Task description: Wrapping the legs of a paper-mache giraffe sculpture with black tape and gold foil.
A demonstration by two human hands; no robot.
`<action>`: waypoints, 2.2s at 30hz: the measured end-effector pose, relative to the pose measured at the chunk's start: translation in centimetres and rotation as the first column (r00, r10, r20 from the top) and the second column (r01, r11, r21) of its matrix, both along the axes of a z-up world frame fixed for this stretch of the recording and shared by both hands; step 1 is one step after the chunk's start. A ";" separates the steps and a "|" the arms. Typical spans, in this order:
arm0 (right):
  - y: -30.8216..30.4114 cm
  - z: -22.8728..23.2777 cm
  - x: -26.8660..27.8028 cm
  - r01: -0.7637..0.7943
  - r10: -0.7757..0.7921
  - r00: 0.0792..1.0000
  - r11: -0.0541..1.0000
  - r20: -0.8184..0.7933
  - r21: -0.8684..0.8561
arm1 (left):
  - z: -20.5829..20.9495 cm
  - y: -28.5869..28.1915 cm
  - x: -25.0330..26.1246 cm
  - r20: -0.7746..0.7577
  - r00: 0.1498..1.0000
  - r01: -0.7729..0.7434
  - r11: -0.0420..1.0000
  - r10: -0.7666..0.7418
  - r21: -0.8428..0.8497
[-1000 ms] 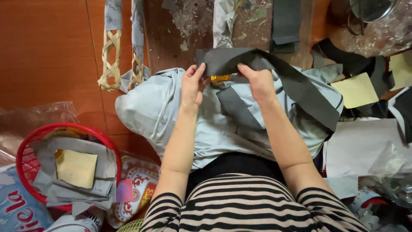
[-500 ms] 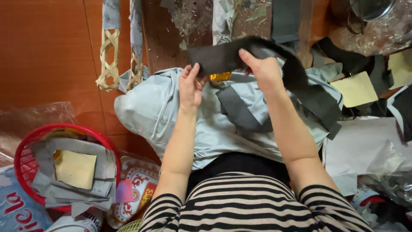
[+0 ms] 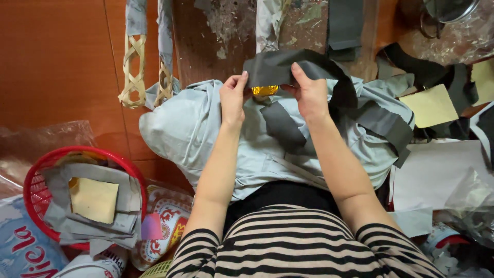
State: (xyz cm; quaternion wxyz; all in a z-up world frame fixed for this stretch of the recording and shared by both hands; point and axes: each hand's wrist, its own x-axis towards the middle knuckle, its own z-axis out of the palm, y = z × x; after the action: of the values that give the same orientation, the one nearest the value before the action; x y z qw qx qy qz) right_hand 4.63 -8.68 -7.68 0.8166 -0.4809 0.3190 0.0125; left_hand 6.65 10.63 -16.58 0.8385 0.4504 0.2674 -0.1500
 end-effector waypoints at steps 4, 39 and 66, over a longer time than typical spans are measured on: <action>0.5 0.6 0.3 -0.007 0.007 1.000 1.000 0.011 -0.025 | -0.2 -0.6 0.2 0.023 0.998 0.049 0.998 -0.050 0.029; -14.3 8.7 -2.8 -0.010 0.060 0.985 0.954 0.160 -0.300 | 9.0 -2.4 2.7 0.169 0.870 0.475 0.880 -0.463 -0.036; -56.1 -6.0 -30.2 -1.000 -0.232 0.001 -0.018 -0.973 0.004 | 9.5 -1.7 3.1 0.186 0.864 0.476 0.879 -0.469 0.004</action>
State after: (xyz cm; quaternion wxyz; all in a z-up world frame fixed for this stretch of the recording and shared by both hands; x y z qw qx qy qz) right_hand -25.61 -64.76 -13.66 -0.0963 -0.7995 0.3815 0.4538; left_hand 9.73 8.89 -7.11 0.8064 0.4960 0.0683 -0.3147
